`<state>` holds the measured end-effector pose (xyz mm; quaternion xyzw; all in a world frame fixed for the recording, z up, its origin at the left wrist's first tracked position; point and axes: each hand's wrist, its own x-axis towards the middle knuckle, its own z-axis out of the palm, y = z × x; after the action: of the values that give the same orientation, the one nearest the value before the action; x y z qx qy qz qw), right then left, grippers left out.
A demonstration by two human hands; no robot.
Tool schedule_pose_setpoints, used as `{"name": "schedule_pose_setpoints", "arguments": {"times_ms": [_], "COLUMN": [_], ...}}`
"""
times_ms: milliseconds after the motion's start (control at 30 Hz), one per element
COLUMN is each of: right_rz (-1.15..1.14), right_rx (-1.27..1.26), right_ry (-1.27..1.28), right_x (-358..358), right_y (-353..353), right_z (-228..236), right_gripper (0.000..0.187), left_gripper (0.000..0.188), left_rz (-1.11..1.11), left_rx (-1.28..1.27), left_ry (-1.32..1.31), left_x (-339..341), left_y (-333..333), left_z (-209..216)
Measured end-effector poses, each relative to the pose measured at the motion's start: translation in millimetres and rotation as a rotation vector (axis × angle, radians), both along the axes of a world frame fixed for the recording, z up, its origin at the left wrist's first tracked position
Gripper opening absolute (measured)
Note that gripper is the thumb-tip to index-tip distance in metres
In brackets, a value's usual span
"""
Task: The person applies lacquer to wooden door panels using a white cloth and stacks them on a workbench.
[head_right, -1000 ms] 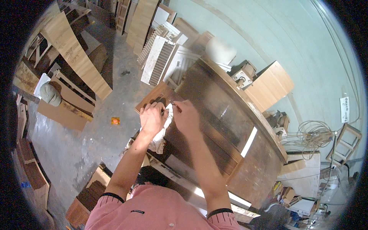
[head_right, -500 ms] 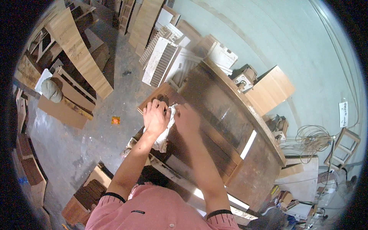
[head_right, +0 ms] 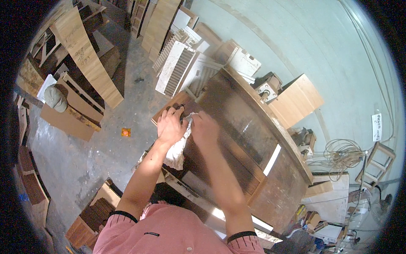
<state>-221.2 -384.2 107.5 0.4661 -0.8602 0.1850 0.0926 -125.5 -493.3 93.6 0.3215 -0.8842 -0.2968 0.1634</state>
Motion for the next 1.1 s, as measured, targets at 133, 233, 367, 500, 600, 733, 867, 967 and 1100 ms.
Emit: {"name": "schedule_pose_setpoints", "arguments": {"times_ms": [133,233,367,500,600,733,867,967,1100], "right_rz": [0.08,0.101,0.077,0.036,-0.016,-0.067,-0.017,0.007,0.033], "right_rx": [0.023,0.111,0.172,0.122,-0.033,-0.063,-0.077,0.004,0.159], "right_ry": [0.035,0.097,0.212,0.23,0.23,0.151,0.129,0.107,0.163], "right_x": [-7,-9,-3,3,7,12,13,8,2], "right_y": [3,2,-1,3,9,18,17,12,-2], "right_z": [-2,-1,-9,-14,-22,-24,-18,-9,5], "right_gripper": [0.014,0.017,0.013,0.015,0.02,0.018,0.017,0.017,0.017], "left_gripper": [0.047,0.044,0.042,0.046,0.049,0.054,0.059,0.054,0.047], "left_rz": [-0.018,-0.035,-0.041,-0.029,-0.045,-0.039,-0.049,-0.068,-0.088], "left_rx": [-0.034,-0.042,-0.062,-0.184,-0.149,-0.138,-0.094,-0.075,-0.064], "left_ry": [-0.012,-0.028,-0.111,-0.151,-0.157,-0.141,-0.154,-0.163,-0.167], "left_x": [-1,0,-4,-6,-6,-3,1,1,-1], "left_y": [-1,-3,-1,4,2,6,4,2,-4], "left_z": [0,1,3,-5,-6,-4,3,9,4]}}
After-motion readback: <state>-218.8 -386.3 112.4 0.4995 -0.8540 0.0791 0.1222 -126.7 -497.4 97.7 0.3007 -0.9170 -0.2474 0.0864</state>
